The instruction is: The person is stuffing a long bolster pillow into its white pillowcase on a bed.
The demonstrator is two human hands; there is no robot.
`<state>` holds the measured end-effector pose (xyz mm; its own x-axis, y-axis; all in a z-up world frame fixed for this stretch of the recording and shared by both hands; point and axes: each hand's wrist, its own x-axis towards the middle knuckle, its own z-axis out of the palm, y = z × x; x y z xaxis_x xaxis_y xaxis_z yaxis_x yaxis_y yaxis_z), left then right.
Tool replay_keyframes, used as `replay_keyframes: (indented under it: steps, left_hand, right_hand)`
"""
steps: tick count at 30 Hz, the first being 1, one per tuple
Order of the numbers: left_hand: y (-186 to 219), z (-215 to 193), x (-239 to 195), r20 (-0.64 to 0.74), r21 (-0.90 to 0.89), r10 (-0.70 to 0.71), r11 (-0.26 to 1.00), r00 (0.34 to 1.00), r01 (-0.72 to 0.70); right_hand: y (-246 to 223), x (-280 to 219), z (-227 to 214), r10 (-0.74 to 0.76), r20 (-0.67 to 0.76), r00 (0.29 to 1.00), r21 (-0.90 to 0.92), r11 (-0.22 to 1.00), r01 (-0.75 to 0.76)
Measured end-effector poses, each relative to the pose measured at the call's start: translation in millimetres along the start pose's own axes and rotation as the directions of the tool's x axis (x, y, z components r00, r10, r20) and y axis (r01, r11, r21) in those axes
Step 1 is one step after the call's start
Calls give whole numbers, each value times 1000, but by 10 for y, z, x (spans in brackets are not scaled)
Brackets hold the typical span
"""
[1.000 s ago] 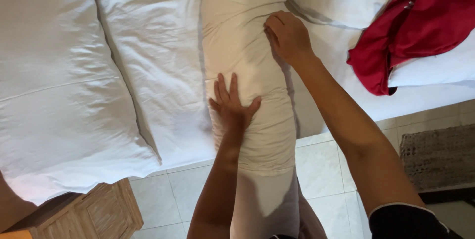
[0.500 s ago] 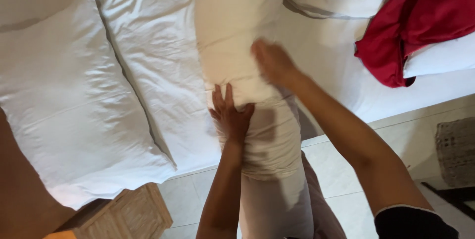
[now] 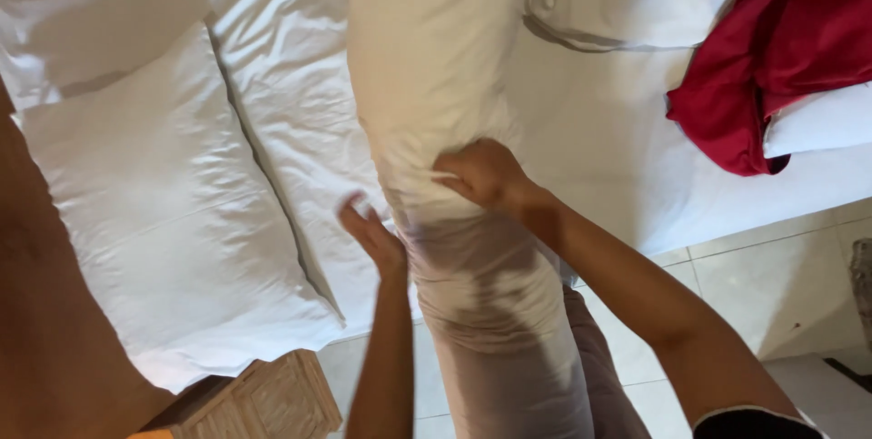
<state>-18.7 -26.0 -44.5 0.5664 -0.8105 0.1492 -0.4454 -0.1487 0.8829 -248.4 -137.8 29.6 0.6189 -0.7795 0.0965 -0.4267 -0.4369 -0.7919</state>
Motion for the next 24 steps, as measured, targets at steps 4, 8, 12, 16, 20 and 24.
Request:
replay_keyframes:
  steps: [4, 8, 12, 16, 20, 24]
  left_hand:
    - [1153, 423, 1005, 153, 84, 336, 933, 929, -351]
    - [1730, 1096, 1745, 477, 78, 469, 820, 743, -567]
    - [1812, 1621, 2088, 798, 380, -55, 819, 601, -430]
    - [1405, 1699, 2014, 775, 513, -241, 780, 584, -359]
    - [1002, 1462, 2042, 742, 561, -342, 787, 577, -256]
    - [-50, 1393, 2150, 768, 270, 74, 864, 636, -426]
  right_hand:
    - [-95, 217, -99, 15, -108, 994, -62, 998, -22]
    - [-175, 336, 8, -13, -298, 954, -101, 995, -18]
    - [-87, 499, 97, 200, -376, 905, -27, 974, -227]
    - [-121, 219, 8, 305, -301, 904, 36, 951, -309]
    - [-218, -200, -220, 147, -64, 987, 113, 984, -139]
    - [35, -316, -405, -86, -322, 943, 34, 994, 102]
